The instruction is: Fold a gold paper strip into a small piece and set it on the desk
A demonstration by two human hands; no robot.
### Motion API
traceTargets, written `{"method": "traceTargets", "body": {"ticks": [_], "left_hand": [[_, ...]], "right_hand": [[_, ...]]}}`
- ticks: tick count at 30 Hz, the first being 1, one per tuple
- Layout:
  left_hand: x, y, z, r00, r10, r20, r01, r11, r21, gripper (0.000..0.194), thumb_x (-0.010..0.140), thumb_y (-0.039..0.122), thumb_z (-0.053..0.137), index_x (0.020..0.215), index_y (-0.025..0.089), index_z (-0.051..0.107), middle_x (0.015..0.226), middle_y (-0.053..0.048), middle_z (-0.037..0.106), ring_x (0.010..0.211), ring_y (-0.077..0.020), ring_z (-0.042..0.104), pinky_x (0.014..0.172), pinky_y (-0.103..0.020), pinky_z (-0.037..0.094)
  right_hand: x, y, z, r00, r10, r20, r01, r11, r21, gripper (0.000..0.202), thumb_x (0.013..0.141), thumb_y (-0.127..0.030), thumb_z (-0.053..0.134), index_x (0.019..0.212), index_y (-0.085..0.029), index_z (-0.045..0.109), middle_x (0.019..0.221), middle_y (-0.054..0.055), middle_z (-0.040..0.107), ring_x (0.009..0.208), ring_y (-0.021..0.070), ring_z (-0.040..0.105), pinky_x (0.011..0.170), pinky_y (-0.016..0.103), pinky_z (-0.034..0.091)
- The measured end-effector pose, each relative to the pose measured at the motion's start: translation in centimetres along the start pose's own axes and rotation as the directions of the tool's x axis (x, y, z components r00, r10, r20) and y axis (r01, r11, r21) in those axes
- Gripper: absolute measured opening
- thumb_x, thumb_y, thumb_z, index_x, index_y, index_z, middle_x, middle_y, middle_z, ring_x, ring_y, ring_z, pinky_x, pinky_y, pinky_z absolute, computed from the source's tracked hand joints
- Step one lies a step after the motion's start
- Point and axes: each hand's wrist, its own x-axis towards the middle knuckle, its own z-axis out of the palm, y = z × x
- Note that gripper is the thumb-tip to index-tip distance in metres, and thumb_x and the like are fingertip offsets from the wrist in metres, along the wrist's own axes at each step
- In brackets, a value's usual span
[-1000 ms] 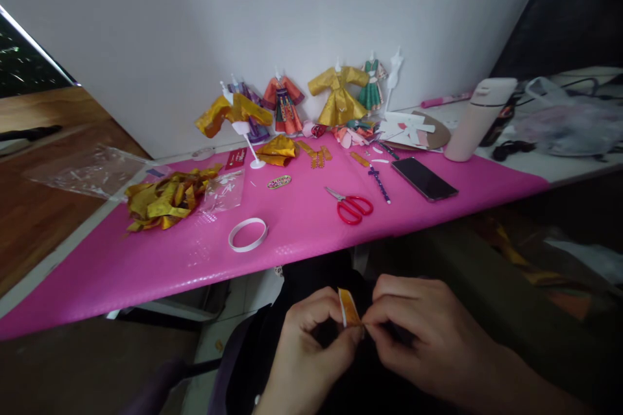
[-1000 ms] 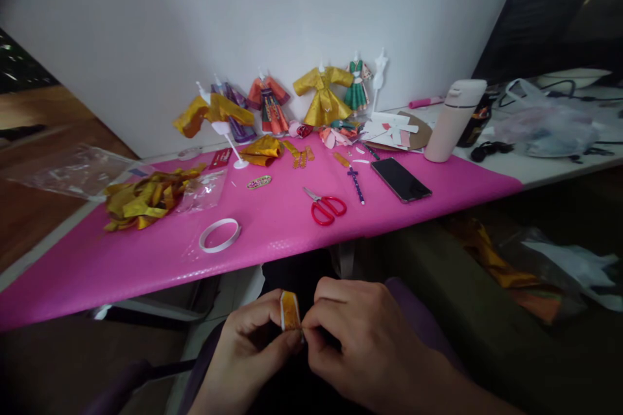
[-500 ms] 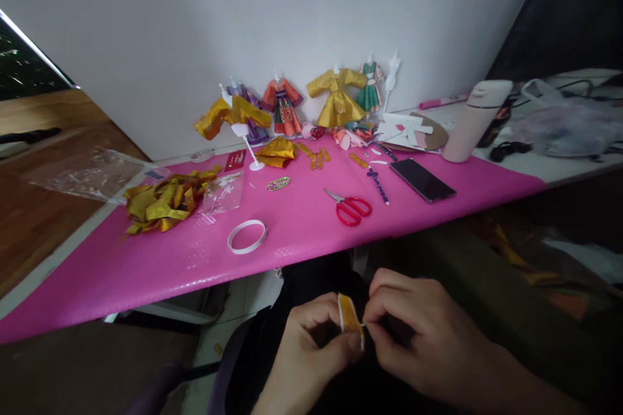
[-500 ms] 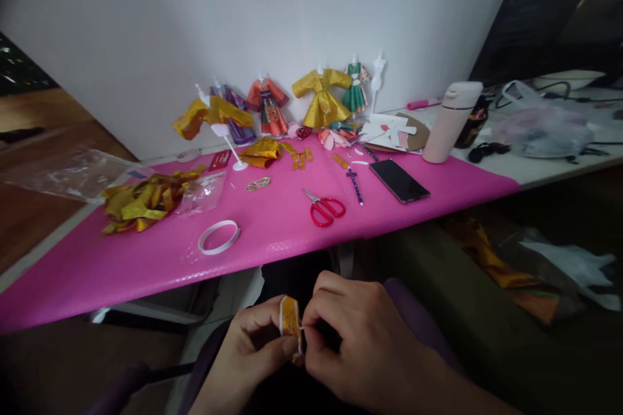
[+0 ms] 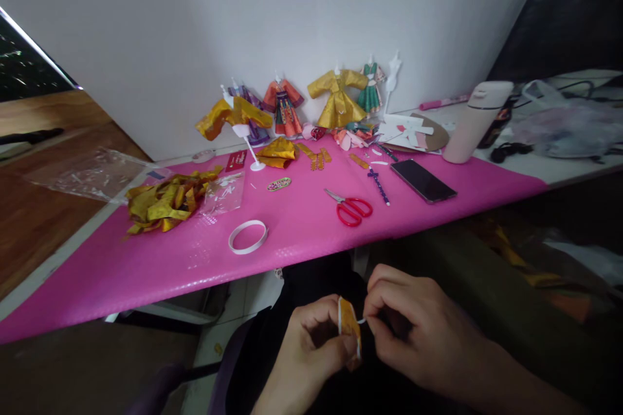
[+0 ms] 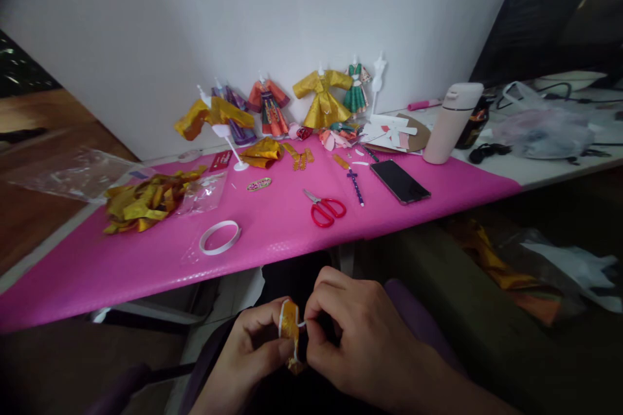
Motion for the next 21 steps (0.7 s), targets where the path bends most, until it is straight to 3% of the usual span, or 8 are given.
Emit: {"method": "traceTargets", "body": {"ticks": [10,21], "left_hand": [[-0.2,-0.6,-0.2,1.000,-0.020,0.005,0.020,1.000,-0.018,0.006,0.073,0.017,0.065,0.067,0.015,0.064,0.069,0.000,0.055,0.065,-0.0137,0.049,0.063,-0.025,0.038],[0.0,-0.7,-0.5,0.999,-0.022,-0.026,0.021,1.000,-0.023,0.006,0.074,0.015,0.065,0.068,0.016,0.066,0.070,0.000,0.057,0.067,-0.0147,0.052,0.064,-0.026,0.040]], "right_hand": [[0.3,0.2,-0.1,0.999,0.050,-0.013,-0.048,0.994,0.101,0.015,0.076,-0.005,0.052,0.074,-0.020,0.055,0.074,-0.002,0.052,0.056,0.0097,0.046,0.050,0.025,0.033],[1.4,2.1,0.2,0.988,0.156,0.002,-0.149,0.944,0.294,0.013,0.076,-0.009,0.052,0.070,-0.021,0.054,0.072,-0.002,0.054,0.063,0.0131,0.051,0.055,0.026,0.041]]}}
